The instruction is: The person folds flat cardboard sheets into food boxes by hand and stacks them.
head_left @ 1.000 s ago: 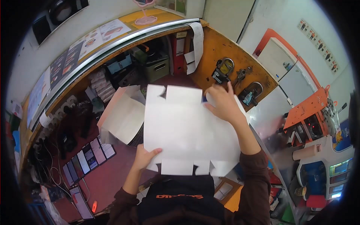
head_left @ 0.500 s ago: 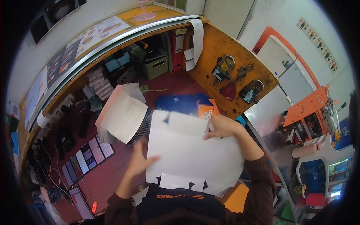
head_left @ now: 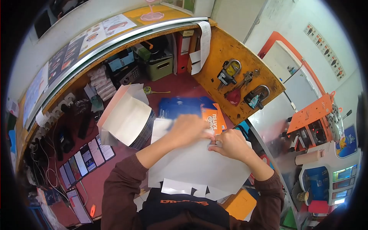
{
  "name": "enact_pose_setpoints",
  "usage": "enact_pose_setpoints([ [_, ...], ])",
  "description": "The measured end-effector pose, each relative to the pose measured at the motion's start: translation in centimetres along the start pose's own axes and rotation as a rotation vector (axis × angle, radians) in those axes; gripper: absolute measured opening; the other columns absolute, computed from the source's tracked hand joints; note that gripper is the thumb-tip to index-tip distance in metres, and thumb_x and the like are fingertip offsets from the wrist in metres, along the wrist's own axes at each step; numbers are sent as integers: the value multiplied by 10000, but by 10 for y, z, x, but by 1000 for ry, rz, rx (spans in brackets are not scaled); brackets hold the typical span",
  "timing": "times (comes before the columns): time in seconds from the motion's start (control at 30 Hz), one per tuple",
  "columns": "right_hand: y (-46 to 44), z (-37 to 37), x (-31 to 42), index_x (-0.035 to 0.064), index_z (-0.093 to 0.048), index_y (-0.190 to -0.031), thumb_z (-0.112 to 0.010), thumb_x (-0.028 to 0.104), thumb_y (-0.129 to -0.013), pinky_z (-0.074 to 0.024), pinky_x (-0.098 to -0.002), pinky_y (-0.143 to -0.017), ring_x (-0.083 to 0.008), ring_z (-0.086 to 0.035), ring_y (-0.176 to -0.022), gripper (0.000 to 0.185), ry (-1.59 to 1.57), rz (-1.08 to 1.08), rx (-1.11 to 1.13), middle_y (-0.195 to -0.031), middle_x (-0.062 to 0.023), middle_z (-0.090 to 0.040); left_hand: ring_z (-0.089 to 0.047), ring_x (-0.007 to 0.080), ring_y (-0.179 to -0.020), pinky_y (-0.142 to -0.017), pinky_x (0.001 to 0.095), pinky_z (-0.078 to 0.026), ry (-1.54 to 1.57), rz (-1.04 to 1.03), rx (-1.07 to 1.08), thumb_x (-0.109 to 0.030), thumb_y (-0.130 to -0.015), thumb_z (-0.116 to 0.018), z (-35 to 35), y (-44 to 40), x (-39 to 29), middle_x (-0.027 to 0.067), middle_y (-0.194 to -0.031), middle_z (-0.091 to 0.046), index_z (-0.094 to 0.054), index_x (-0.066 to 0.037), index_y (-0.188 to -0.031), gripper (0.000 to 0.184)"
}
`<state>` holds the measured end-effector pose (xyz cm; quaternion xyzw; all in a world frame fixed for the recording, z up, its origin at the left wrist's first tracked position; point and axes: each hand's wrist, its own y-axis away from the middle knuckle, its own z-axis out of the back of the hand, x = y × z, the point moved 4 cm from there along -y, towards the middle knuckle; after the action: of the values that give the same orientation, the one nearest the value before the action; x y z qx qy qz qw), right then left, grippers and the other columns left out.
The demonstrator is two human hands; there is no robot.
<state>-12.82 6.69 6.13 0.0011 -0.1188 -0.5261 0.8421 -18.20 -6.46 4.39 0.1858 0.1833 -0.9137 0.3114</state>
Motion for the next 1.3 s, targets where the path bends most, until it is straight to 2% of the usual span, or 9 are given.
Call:
enact_pose_setpoints([
  [0.47, 14, -14, 5, 110, -629, -669, -699, 259, -681, -433, -314, -494, -199, -563, -528, 165, 64, 249, -230, -553, -42, -559, -581, 296, -659, -574, 380, -457, -20, 155, -96, -335, -778, -623, 1, 11, 7, 121, -727, -600, -549, -43, -705, 310],
  [0.53, 14, -12, -8, 109, -635, -674, -704, 256, -681, -433, -307, -499, -201, -567, -533, 162, -8, 223, -235, -570, -43, -578, -569, 271, -782, -695, 338, -456, -33, -46, -789, -215, -729, -687, 51, 37, 14, 107, -863, -592, -558, -28, -770, 230],
  [0.6, 14, -13, -23, 107, -646, -679, -719, 253, -678, -431, -299, -506, -205, -576, -541, 164, -154, 156, -172, -599, -50, -605, -533, 234, -874, -782, 300, -422, 278, 347, -892, -135, -667, -728, 69, 65, 38, 86, -927, -569, -574, -13, -811, 244],
  [0.67, 14, -17, -29, 152, -653, -719, -688, 305, -703, -434, -333, -503, -244, -569, -516, 158, -203, 172, -189, -543, -74, -575, -552, 171, -861, -761, 285, -429, 459, 385, -807, -203, -719, -709, 40, 89, 68, 70, -917, -600, -602, -5, -872, 272],
  [0.73, 8, -21, -32, 125, -646, -748, -721, 339, -659, -459, -327, -550, -253, -592, -569, 244, -219, 68, -100, -621, -83, -613, -571, 118, -800, -702, 267, -451, 847, 526, -169, -247, -804, -641, -13, 100, 83, 66, -879, -626, -616, 12, -928, 288],
  [0.87, -10, -10, -24, 83, -640, -811, -752, 387, -606, -481, -329, -619, -270, -611, -641, 383, -173, -29, -181, -713, -94, -638, -579, 82, -728, -641, 240, -460, 914, 602, -160, -273, -861, -574, -21, 108, 75, 55, -821, -640, -622, 23, -955, 314],
  [0.97, -22, 28, 5, 46, -631, -866, -767, 415, -575, -489, -346, -683, -286, -625, -719, 489, 8, 14, -753, -786, -107, -647, -577, 76, -692, -615, 218, -455, 911, 504, -204, -253, -865, -569, -13, 106, 65, 44, -791, -639, -628, 21, -933, 289],
  [1.13, -48, 19, 37, 13, -640, -896, -753, 372, -594, -485, -376, -697, -315, -617, -715, 482, -230, 112, -138, -708, -165, -625, -578, 89, -690, -622, 228, -456, 918, 471, -150, -262, -841, -599, -4, 98, 56, 47, -785, -638, -632, 20, -923, 296],
  [1.3, -61, 3, 42, 11, -662, -829, -726, 334, -635, -479, -394, -643, -324, -605, -672, 382, -175, 125, -34, -639, -171, -605, -584, 116, -658, -601, 248, -458, 821, 482, -238, -270, -787, -651, -5, 89, 62, 67, -761, -635, -633, 22, -883, 308],
])
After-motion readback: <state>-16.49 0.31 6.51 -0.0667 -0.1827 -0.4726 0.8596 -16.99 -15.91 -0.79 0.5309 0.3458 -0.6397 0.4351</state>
